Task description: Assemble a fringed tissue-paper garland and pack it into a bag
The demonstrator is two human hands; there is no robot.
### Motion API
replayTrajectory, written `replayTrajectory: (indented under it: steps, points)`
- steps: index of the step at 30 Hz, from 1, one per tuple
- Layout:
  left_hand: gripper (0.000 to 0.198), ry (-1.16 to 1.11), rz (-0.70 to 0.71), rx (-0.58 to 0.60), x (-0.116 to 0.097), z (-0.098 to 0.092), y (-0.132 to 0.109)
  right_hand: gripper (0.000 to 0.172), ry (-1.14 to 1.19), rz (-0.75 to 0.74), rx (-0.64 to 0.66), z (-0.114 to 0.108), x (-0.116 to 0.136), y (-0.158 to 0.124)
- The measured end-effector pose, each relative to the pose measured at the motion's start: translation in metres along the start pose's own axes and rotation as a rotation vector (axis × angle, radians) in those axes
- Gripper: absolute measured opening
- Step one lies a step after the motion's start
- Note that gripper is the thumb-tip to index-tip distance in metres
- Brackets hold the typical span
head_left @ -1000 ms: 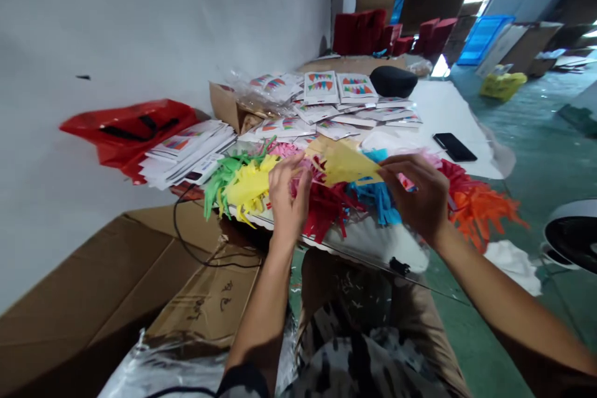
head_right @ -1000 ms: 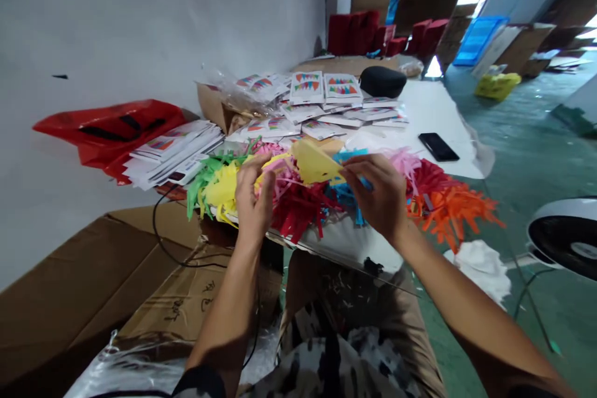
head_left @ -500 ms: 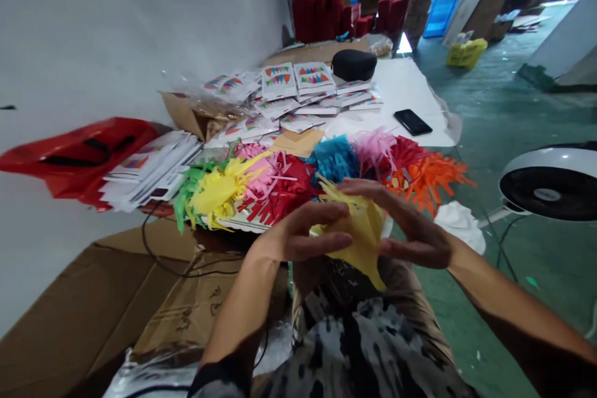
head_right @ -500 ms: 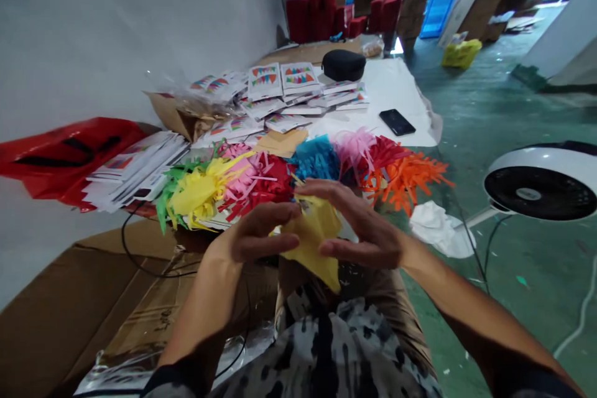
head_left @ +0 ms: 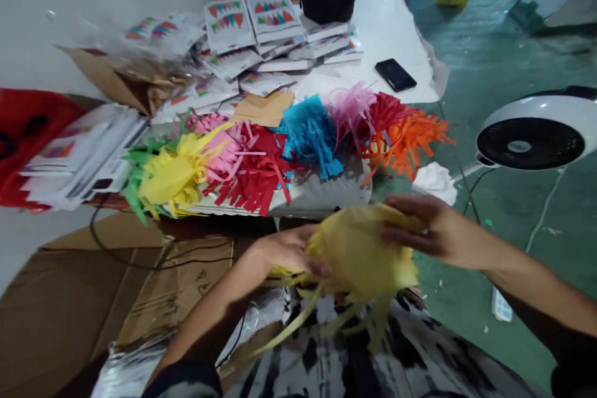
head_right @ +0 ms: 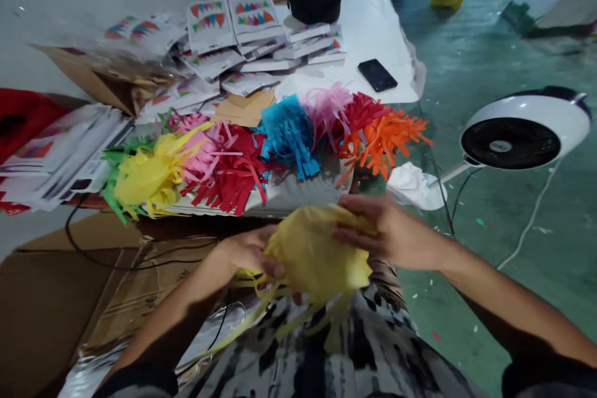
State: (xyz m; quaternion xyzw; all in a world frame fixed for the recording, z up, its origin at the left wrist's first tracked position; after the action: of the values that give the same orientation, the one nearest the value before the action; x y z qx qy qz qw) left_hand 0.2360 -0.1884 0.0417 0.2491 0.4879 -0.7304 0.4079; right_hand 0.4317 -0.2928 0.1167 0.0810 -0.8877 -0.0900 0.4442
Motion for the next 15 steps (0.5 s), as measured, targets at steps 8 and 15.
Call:
replayTrajectory:
  steps: [8,15]
  points:
    - [0.051,0.528,0.167,-0.812,-0.036,-0.101,-0.032,0.029,-0.033,0.263,-0.087,0.023,-0.098,0.032]
    - [0.064,1.234,0.522,-1.266,-0.067,-0.041,-0.044,0.021,-0.178,0.266,-0.125,0.033,-0.128,0.044]
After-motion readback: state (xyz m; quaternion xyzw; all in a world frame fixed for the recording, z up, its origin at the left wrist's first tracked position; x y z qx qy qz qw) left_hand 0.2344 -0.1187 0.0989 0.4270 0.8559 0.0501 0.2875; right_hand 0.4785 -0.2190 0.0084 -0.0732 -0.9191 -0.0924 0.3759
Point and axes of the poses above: each hand's wrist, its own y-axis towards the middle knuckle, its own z-axis out of the palm, x = y × z, the point moved 6 cm from there along y, towards the middle knuckle, and after that the axes turned 8 degrees about -z, right-handed, at the moved point
